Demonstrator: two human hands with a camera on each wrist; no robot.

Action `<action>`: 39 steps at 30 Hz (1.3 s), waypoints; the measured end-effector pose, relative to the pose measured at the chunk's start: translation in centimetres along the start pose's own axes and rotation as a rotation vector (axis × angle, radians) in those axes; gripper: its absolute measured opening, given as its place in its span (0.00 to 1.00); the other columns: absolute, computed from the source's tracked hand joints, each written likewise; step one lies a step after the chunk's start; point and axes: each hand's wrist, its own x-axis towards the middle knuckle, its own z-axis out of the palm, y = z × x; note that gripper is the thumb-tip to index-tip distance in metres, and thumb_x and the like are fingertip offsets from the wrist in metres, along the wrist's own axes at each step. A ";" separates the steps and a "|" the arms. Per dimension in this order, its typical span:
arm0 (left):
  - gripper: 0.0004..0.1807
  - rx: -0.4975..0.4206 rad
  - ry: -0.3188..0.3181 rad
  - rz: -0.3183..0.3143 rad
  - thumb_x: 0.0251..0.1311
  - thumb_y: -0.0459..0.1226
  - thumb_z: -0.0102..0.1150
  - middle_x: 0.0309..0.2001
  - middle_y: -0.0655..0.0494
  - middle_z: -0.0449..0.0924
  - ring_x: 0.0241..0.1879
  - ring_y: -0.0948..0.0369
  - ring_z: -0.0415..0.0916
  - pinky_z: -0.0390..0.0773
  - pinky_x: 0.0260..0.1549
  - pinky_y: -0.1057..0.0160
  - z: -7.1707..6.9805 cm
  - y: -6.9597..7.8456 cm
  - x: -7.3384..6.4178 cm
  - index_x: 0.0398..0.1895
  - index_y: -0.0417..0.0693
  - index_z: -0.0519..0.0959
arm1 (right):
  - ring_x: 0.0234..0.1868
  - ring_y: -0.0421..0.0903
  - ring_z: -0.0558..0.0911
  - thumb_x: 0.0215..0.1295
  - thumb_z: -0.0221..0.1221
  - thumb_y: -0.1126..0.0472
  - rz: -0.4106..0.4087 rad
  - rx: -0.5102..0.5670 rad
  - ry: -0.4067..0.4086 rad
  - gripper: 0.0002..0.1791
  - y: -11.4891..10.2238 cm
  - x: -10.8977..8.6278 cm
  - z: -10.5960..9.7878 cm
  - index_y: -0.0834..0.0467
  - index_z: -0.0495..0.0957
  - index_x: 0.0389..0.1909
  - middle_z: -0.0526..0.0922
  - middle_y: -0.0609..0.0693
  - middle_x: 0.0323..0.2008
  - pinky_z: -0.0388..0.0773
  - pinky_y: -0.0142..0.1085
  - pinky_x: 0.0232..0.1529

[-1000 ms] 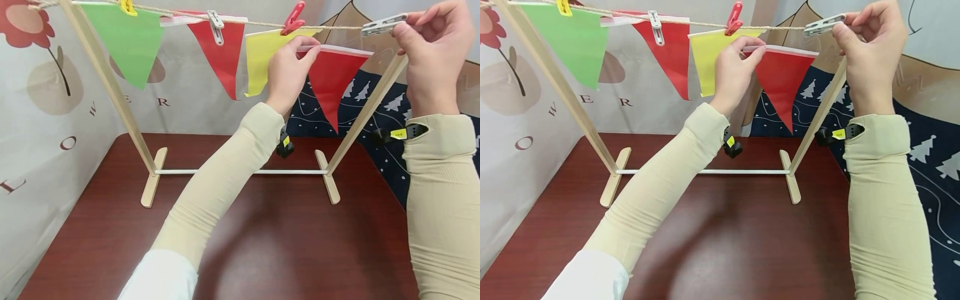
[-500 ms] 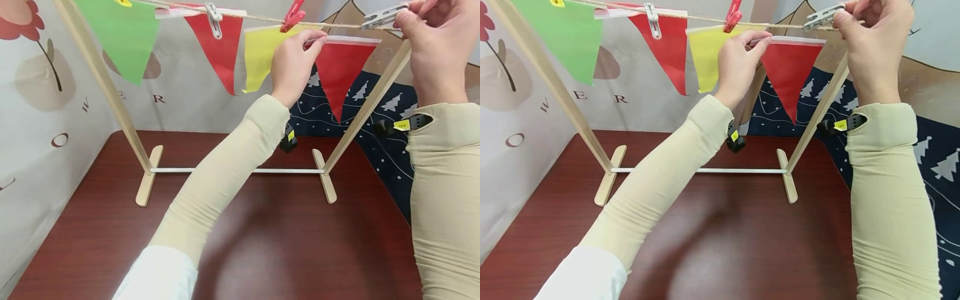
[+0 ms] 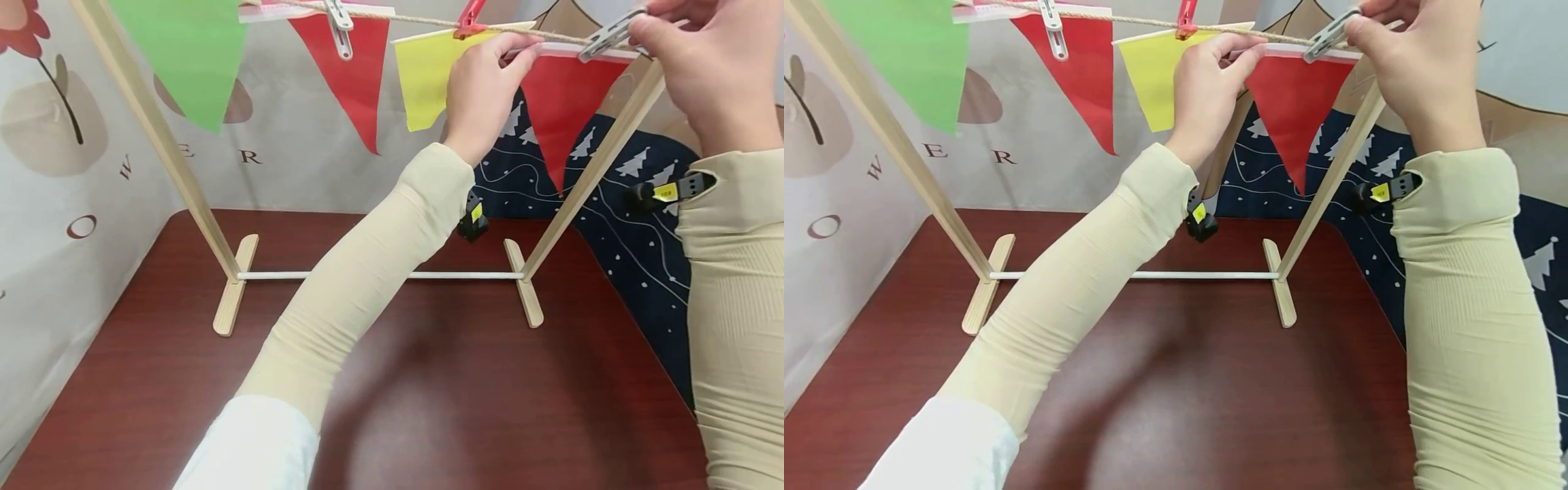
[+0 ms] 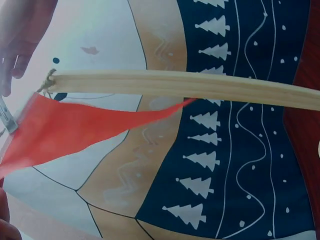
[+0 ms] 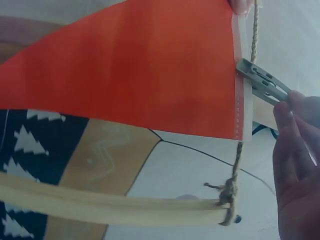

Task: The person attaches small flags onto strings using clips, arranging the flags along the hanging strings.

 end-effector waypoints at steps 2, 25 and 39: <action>0.17 -0.032 -0.001 0.000 0.61 0.50 0.52 0.42 0.66 0.80 0.33 0.71 0.67 0.67 0.31 0.77 0.1 -0.1 -0.1 0.53 0.63 0.77 | 0.43 0.31 0.72 0.54 0.61 0.48 -0.004 -0.042 -0.017 0.26 0.0 0.1 0.0 0.44 0.71 0.55 0.76 0.38 0.46 0.64 0.24 0.58; 0.18 -0.167 -0.056 -0.009 0.60 0.47 0.54 0.47 0.65 0.78 0.40 0.71 0.69 0.69 0.38 0.82 0.0 -0.8 -0.3 0.54 0.58 0.76 | 0.45 0.33 0.73 0.55 0.63 0.54 -0.015 -0.035 -0.092 0.25 0.0 0.1 0.0 0.43 0.72 0.56 0.76 0.42 0.53 0.67 0.27 0.57; 0.25 -0.106 -0.094 0.003 0.59 0.48 0.56 0.53 0.64 0.75 0.45 0.72 0.72 0.69 0.40 0.81 -0.6 -1.5 -0.3 0.60 0.59 0.66 | 0.41 0.33 0.72 0.57 0.60 0.49 -0.044 -0.066 -0.107 0.19 0.5 0.5 0.6 0.47 0.78 0.50 0.78 0.42 0.50 0.68 0.25 0.55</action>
